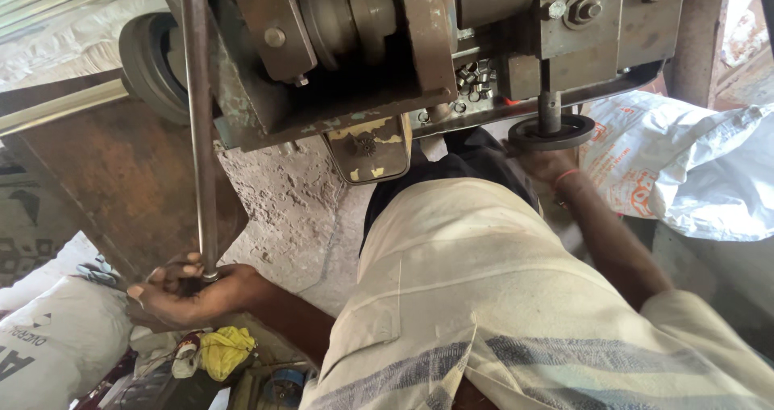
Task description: The person operates a manual press machine by repeatedly pulling a lever with the left hand and turning a wheel with the right hand. Small metal parts accumulate in a tray beneath the press as the cycle continues.
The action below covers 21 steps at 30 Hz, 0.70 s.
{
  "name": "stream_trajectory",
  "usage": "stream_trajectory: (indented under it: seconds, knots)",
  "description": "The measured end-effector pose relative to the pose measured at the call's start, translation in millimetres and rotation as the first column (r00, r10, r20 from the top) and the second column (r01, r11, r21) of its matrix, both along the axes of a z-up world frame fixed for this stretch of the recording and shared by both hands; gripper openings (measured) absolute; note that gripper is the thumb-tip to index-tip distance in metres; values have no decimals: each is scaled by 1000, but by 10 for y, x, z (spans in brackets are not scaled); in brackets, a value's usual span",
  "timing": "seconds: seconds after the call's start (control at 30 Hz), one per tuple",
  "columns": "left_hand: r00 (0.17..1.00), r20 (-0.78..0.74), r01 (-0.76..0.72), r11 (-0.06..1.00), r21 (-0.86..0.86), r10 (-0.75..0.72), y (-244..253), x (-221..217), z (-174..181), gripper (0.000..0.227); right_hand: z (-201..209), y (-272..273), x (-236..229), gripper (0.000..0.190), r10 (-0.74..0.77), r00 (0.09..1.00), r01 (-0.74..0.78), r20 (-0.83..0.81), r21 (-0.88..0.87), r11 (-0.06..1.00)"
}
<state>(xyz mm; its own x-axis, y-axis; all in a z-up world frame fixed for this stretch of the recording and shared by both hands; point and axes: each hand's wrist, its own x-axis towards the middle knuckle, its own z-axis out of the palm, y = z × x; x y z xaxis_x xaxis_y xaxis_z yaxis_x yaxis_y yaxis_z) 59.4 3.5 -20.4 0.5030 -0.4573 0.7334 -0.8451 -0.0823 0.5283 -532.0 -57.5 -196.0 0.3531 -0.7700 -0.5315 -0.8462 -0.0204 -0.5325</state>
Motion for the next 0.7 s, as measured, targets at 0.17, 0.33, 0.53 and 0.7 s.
stream_trajectory:
  seconds: [0.17, 0.33, 0.53, 0.7]
  knots:
    - [1000, -11, -2, 1000, -4, 2, 56, 81, -67, 30, 679, -59, -3, 37, -576, 809, 511, 116, 344, 788]
    - [930, -367, -52, 984, -172, -14, 47, -10, -50, 35, 656, -248, 22, 33, -424, 896, 430, 131, -21, 903]
    - [996, -93, -4, 999, -42, 0, 37, 5, -66, 31, 716, 111, 357, 49, -951, 309, 809, -29, 533, 247]
    - [1000, 26, -7, 1000, 27, 6, 27, -18, -24, 32, 784, 26, 61, 78, -937, 153, 938, 315, 252, 238]
